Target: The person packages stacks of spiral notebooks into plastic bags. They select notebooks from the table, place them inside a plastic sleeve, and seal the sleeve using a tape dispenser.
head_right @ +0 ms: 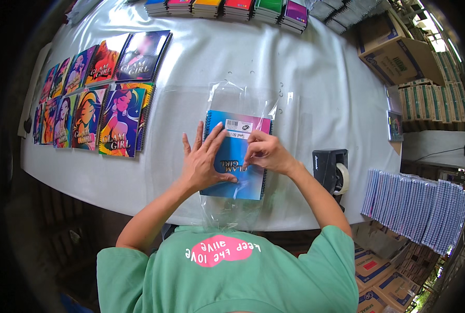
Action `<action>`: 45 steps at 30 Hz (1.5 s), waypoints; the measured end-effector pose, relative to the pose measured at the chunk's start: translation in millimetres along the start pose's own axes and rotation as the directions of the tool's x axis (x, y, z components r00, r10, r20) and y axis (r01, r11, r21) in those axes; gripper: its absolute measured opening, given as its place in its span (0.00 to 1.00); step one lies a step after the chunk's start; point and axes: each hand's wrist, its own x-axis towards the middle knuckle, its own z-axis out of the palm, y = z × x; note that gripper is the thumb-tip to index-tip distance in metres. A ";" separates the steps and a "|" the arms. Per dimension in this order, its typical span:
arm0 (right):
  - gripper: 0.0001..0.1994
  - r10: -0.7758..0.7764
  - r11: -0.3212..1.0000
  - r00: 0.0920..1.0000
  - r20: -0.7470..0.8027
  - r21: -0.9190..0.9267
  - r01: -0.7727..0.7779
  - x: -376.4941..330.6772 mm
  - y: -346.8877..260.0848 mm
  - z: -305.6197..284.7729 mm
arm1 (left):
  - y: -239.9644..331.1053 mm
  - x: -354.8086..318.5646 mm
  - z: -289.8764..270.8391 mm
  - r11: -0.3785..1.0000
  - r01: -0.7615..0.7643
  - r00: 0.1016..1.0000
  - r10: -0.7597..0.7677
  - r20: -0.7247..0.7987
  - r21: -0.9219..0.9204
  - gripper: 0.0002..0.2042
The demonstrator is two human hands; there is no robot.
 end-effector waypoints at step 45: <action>0.10 0.801 0.593 0.289 -0.524 0.631 -0.500 -349.9 -17.7 2.3 | -20.5 36.1 -11.7 0.998 -0.041 0.988 0.049 0.150 -0.055 0.37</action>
